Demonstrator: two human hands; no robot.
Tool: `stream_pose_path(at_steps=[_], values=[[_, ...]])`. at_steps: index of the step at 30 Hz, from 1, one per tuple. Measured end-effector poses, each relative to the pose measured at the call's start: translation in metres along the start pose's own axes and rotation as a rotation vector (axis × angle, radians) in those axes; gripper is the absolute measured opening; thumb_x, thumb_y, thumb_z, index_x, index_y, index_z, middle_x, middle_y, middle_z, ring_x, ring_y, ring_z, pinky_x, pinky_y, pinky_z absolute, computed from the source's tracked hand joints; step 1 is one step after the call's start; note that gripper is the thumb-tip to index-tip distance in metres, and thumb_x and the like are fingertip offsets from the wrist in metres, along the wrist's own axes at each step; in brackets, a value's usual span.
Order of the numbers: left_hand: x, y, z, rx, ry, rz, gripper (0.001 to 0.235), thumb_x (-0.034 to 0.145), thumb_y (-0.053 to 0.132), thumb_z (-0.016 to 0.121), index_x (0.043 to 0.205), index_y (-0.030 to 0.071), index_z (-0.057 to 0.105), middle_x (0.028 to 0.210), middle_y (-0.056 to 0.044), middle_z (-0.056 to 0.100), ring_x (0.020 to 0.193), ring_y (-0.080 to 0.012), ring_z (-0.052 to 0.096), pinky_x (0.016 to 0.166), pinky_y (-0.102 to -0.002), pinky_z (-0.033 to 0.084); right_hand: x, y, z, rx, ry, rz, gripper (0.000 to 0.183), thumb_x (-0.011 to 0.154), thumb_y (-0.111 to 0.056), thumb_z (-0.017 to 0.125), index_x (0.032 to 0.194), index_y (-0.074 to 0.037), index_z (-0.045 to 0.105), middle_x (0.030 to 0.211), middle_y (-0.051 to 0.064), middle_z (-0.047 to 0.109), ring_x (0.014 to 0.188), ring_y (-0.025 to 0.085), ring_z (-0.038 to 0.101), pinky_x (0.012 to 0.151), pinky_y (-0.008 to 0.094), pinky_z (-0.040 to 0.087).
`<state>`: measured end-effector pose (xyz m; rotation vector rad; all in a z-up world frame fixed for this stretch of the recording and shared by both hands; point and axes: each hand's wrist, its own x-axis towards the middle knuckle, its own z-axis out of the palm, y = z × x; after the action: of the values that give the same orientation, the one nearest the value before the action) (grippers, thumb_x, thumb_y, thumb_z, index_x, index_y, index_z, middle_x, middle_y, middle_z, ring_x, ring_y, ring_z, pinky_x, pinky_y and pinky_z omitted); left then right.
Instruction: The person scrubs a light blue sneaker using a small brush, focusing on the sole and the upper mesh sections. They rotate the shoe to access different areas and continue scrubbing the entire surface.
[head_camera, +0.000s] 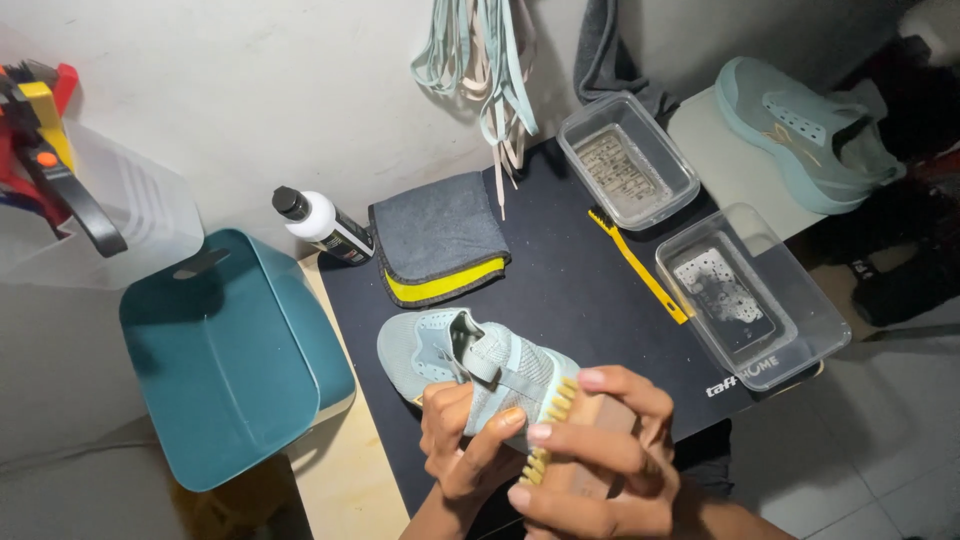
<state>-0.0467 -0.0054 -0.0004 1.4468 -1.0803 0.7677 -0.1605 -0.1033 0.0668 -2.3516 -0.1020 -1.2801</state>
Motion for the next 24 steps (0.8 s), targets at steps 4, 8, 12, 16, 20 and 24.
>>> stream_pose_path(at_steps=[4, 8, 12, 16, 20, 24], values=[[0.003, 0.001, 0.000, 0.022, 0.003, 0.028, 0.013, 0.097, 0.017, 0.064, 0.109, 0.020, 0.063, 0.082, -0.004, 0.061, 0.066, -0.0155, 0.060, 0.064, -0.031, 0.046, -0.005, 0.040, 0.024, 0.266, 0.221, 0.223, 0.027, 0.101, -0.038, 0.045, 0.103, -0.017, 0.061, 0.112, 0.020, 0.065, 0.112, 0.043, 0.059, 0.110, 0.064, 0.050], [0.001, -0.002, -0.002, 0.011, 0.001, 0.032, 0.018, 0.095, 0.013, 0.063, 0.110, 0.022, 0.063, 0.082, -0.004, 0.061, 0.066, -0.0156, 0.061, 0.062, -0.031, 0.044, 0.002, 0.039, 0.018, 0.667, 0.135, 0.639, 0.031, 0.100, -0.030, 0.050, 0.108, -0.006, 0.069, 0.120, 0.019, 0.070, 0.131, 0.038, 0.061, 0.118, 0.052, 0.047], [0.006, -0.001, -0.002, -0.039, -0.010, 0.019, 0.012, 0.102, 0.027, 0.061, 0.110, 0.017, 0.062, 0.084, -0.007, 0.065, 0.067, -0.0178, 0.062, 0.063, -0.032, 0.044, 0.011, 0.014, 0.012, 0.269, 0.168, 0.227, 0.026, 0.088, -0.039, 0.053, 0.093, -0.020, 0.071, 0.104, 0.018, 0.069, 0.099, 0.027, 0.067, 0.109, 0.058, 0.050], [0.009, 0.002, 0.001, -0.022, -0.048, 0.012, 0.010, 0.102, 0.024, 0.058, 0.108, 0.017, 0.064, 0.085, -0.005, 0.065, 0.067, -0.0170, 0.061, 0.064, -0.031, 0.045, 0.007, 0.022, 0.018, 0.159, 0.083, 0.125, 0.023, 0.093, -0.038, 0.054, 0.095, -0.024, 0.071, 0.105, 0.012, 0.068, 0.101, 0.015, 0.068, 0.104, 0.052, 0.050], [0.010, 0.003, 0.005, -0.006, 0.033, 0.041, 0.011, 0.096, 0.016, 0.062, 0.106, 0.020, 0.064, 0.080, -0.002, 0.065, 0.063, -0.0149, 0.061, 0.060, -0.029, 0.044, -0.001, 0.046, 0.037, 0.523, 0.215, 0.567, 0.030, 0.095, -0.029, 0.050, 0.104, -0.007, 0.069, 0.112, 0.016, 0.070, 0.120, 0.033, 0.062, 0.116, 0.053, 0.049], [0.013, 0.000, 0.005, -0.011, -0.036, 0.044, 0.007, 0.097, 0.021, 0.063, 0.105, 0.021, 0.065, 0.080, -0.003, 0.066, 0.063, -0.0150, 0.060, 0.060, -0.030, 0.044, 0.010, 0.038, 0.012, 0.426, 0.071, 0.452, 0.030, 0.096, -0.028, 0.049, 0.103, -0.007, 0.069, 0.120, 0.022, 0.067, 0.123, 0.045, 0.060, 0.117, 0.062, 0.047]])
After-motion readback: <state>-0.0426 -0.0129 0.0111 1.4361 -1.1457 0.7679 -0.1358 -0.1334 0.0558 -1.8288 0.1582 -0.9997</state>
